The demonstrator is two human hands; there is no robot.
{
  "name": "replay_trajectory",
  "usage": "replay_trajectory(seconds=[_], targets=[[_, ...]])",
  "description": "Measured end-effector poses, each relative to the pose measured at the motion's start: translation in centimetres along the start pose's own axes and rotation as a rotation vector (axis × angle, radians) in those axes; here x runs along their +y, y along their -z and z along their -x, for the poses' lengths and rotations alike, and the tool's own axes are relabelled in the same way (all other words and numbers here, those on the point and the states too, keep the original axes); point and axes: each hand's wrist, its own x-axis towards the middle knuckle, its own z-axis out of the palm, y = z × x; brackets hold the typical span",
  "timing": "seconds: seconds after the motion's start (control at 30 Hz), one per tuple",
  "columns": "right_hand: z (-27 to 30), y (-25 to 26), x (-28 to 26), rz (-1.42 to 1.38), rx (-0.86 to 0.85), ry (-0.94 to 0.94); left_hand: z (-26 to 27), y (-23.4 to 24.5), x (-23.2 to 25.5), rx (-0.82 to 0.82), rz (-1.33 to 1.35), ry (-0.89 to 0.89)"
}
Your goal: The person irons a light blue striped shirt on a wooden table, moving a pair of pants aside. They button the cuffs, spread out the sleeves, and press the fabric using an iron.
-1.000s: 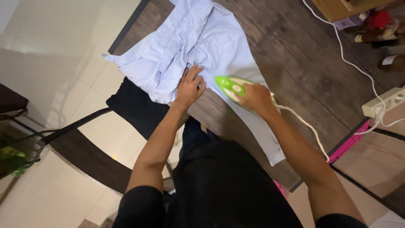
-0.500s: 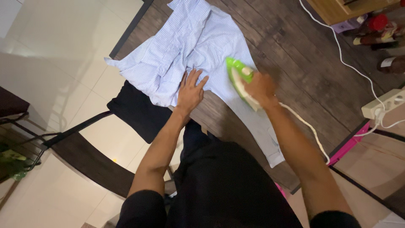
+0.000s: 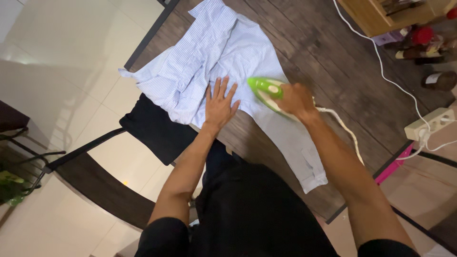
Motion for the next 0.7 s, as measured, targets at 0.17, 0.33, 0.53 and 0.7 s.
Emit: replay_trajectory(seconds=[0.17, 0.33, 0.53, 0.7], targets=[[-2.8, 0.5, 1.1, -0.020, 0.149, -0.140, 0.2, 0.2, 0.3, -0.007, -0.016, 0.090], [-2.6, 0.9, 1.0, -0.073, -0.126, -0.238, -0.2, 0.4, 0.2, -0.054, -0.005, 0.130], [-1.9, 0.9, -1.0, 0.113, 0.032, 0.137, -0.5, 0.3, -0.8, -0.157, 0.007, 0.137], [-4.5, 1.9, -0.7, 0.074, 0.020, -0.268, -0.3, 0.4, -0.4, -0.102, -0.030, 0.155]])
